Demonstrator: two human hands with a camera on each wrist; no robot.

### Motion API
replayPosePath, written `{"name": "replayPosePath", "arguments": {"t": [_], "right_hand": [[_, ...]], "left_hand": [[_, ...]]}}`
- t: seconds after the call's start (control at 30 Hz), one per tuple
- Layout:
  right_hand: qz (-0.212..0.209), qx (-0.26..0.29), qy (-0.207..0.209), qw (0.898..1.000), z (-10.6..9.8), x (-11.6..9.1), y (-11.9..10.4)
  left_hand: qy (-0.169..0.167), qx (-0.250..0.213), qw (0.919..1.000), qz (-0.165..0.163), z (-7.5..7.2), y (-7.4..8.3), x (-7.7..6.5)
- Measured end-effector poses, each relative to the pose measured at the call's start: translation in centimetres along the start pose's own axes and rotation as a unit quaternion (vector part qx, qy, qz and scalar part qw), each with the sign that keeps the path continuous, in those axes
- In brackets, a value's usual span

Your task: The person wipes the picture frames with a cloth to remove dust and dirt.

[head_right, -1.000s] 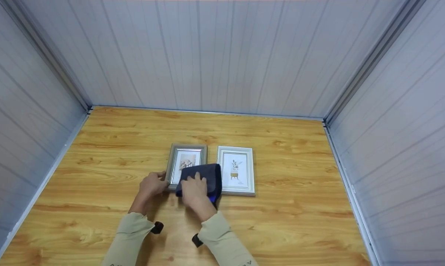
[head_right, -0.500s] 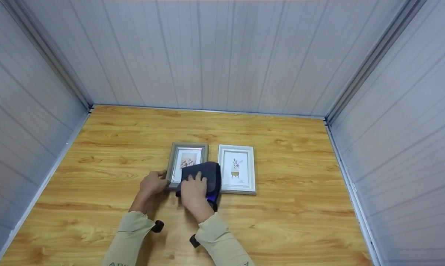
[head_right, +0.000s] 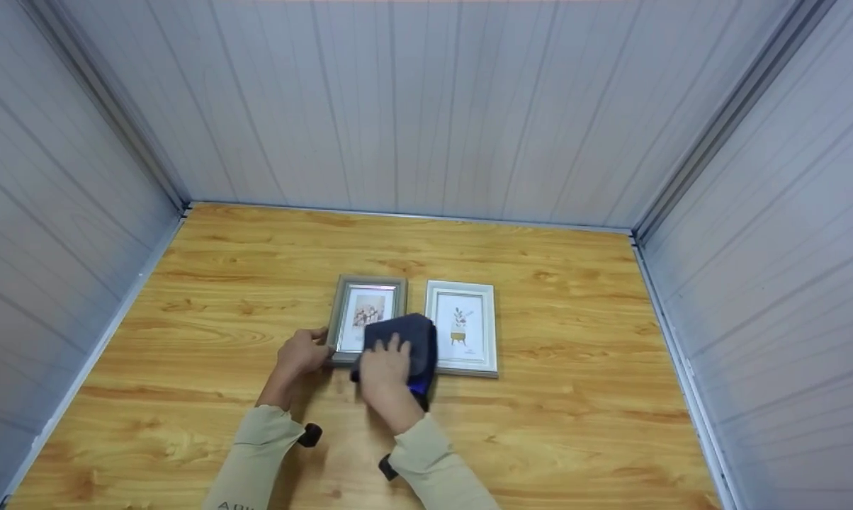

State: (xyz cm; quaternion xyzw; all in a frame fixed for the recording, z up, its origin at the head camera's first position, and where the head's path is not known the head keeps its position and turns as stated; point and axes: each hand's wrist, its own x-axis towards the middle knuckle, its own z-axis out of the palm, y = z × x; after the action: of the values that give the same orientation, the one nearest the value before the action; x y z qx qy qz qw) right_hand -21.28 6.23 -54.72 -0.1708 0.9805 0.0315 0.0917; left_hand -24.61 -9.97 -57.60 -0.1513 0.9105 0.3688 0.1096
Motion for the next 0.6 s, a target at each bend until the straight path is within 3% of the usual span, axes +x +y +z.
{"name": "replayPosePath", "arguments": {"t": [0.1,0.2,0.47,0.6], "right_hand": [[0.012,-0.006,-0.002,1.0,0.0,-0.2,0.7],[0.013,0.003,-0.003,1.0,0.0,0.8,1.0],[0.04,0.006,0.007,0.999,-0.4,8.0,3.7],[0.053,0.002,-0.009,0.999,-1.3,10.5,4.0]], "left_hand": [[0.0,-0.002,1.0,-0.006,-0.3,-0.1,0.0],[0.002,-0.005,0.9999,-0.016,-0.5,-0.2,0.1],[-0.002,0.007,0.9999,-0.011,-0.4,0.2,0.2],[-0.009,0.015,0.9998,-0.011,-0.4,0.5,0.2]]}}
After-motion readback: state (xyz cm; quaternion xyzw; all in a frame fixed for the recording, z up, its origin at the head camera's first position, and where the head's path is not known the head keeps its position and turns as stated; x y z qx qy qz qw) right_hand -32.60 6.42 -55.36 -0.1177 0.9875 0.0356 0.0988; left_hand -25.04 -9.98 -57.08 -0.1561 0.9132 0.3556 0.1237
